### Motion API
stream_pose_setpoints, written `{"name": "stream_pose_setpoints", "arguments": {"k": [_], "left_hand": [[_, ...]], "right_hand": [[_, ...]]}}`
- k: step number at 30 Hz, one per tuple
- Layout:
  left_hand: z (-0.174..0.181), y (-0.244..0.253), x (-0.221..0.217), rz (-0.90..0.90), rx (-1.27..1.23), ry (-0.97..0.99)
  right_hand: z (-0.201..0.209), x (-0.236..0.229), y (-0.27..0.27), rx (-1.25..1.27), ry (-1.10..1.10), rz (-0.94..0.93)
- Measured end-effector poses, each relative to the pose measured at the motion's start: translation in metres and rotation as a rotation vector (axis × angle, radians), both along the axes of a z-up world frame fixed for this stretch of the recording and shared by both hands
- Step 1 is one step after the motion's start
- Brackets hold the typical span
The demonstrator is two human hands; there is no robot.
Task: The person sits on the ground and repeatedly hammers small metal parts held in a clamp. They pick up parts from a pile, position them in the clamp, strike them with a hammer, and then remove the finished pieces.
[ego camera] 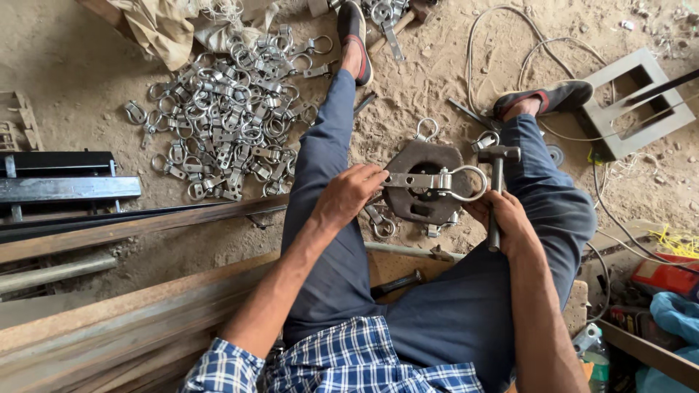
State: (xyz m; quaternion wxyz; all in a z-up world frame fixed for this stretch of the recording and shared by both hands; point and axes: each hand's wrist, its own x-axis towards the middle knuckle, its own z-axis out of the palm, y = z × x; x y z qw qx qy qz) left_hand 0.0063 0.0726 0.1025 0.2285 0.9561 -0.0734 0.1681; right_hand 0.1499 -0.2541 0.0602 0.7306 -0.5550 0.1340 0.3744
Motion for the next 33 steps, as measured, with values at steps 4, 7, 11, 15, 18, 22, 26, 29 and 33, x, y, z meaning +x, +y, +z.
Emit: {"name": "stream_pose_setpoints", "arguments": {"k": [4,7,11,15,18,22,26,29,33], "left_hand": [[0.018,0.000,0.008,-0.005,-0.222,0.058],[0.031,-0.005,0.011,0.103,-0.440,0.052],[0.028,-0.012,0.012,0.245,-0.974,0.342],[0.012,-0.017,0.013,0.365,-1.357,0.340],[0.004,-0.015,0.012,0.393,-1.310,0.351],[-0.002,-0.008,0.007,0.372,-1.224,0.401],[0.001,0.009,0.006,0.331,-1.222,0.440],[0.006,0.017,0.006,0.313,-1.182,0.500],[0.008,0.015,0.008,0.317,-1.128,0.541]], "right_hand": [[0.010,0.000,0.005,-0.100,0.068,-0.058],[0.007,-0.001,0.005,-0.029,0.086,-0.079],[0.004,0.001,0.004,-0.020,0.094,-0.081],[0.006,0.001,0.004,-0.028,0.093,-0.068],[0.012,0.001,0.007,-0.077,0.093,-0.058],[0.017,0.000,0.007,-0.114,0.082,-0.044],[0.019,0.000,0.009,-0.097,0.089,-0.056],[0.022,0.000,0.009,-0.101,0.077,-0.039],[0.015,-0.001,0.006,-0.107,0.056,-0.033]]}}
